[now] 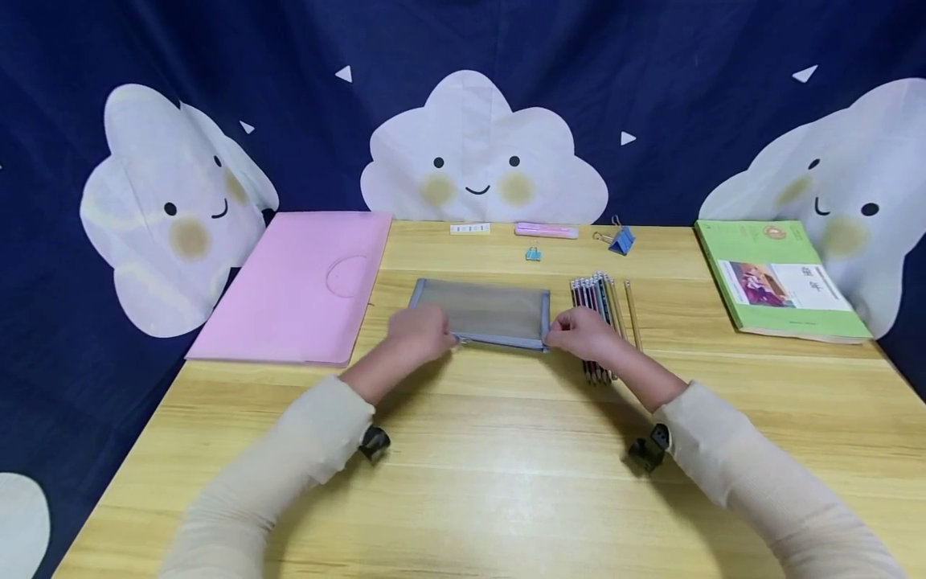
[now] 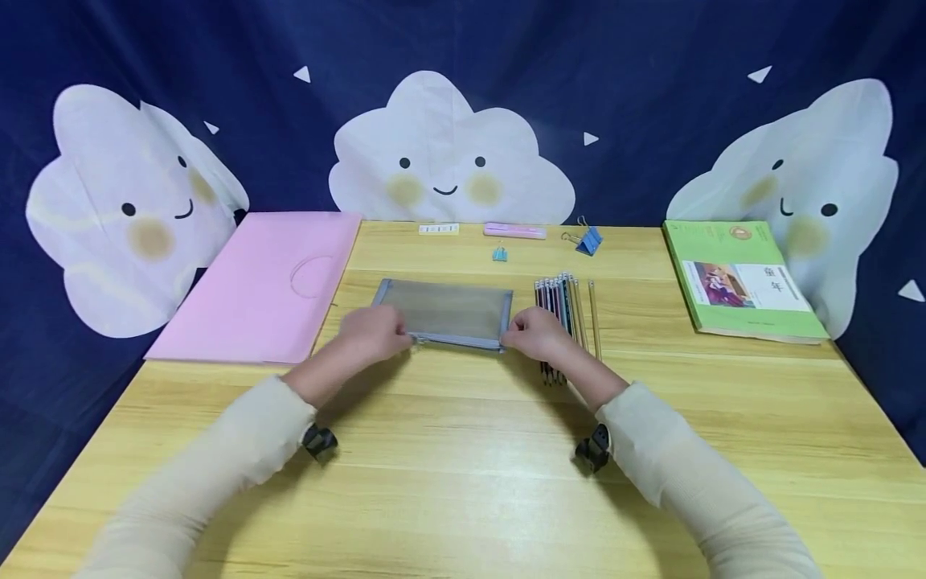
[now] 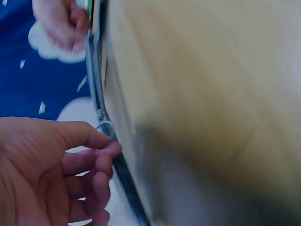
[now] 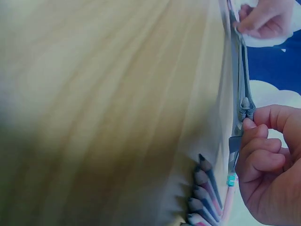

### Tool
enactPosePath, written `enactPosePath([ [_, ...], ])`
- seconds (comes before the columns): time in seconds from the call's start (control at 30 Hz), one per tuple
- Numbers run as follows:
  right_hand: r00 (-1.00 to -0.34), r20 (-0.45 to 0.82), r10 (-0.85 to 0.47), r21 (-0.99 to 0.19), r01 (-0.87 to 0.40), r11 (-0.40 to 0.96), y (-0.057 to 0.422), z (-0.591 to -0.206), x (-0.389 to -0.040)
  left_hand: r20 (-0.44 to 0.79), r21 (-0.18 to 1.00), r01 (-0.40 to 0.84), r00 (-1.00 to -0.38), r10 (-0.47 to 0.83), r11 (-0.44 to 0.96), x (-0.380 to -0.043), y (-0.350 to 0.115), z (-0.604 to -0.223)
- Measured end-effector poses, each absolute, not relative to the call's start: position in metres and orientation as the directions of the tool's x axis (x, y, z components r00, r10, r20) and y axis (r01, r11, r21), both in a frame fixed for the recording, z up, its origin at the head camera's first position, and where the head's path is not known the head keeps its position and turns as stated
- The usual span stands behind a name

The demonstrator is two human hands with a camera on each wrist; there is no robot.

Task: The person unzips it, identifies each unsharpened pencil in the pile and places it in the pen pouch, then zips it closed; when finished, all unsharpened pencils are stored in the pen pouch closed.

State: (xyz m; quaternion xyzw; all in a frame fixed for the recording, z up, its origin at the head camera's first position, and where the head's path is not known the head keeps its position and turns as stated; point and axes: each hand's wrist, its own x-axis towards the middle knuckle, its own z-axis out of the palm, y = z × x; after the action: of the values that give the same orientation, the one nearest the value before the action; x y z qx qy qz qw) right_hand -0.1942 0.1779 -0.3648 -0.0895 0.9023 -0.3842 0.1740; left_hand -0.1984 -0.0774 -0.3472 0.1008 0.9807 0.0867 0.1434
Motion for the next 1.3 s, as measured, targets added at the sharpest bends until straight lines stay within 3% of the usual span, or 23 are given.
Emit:
enactPosePath([
  [0.27, -0.926, -0.27, -0.264, -0.748, 0.03, 0.663, 0.185, -0.36, -0.199, -0.228, 0.165, 0.042, -0.971, 0.079, 0.985, -0.204, -0.147, -0.333],
  [0.5, -0.918, -0.303, -0.254, -0.799, 0.1, 0.594, 0.182, -0.359, -0.202, -0.194, 0.172, 0.037, -0.979, 0.071, 0.984, -0.2, -0.165, -0.331],
  [0.77, -0.874, -0.378, -0.307, -0.85, 0.196, 0.489, 0.188, -0.36, -0.205, -0.187, 0.155, 0.227, -0.949, 0.255, 0.961, -0.203, -0.167, -0.343],
  [1.0, -0.841, -0.404, -0.36, -0.862, 0.219, 0.457, 0.193, -0.362, -0.202, -0.146, 0.041, 0.318, -0.936, 0.321, 0.947, -0.197, -0.145, -0.343],
  [1.3, -0.803, -0.399, -0.442, -0.901, 0.252, 0.354, 0.195, -0.362, -0.203, -0.013, -0.123, 0.569, -0.82, 0.572, 0.813, -0.202, -0.099, -0.35],
])
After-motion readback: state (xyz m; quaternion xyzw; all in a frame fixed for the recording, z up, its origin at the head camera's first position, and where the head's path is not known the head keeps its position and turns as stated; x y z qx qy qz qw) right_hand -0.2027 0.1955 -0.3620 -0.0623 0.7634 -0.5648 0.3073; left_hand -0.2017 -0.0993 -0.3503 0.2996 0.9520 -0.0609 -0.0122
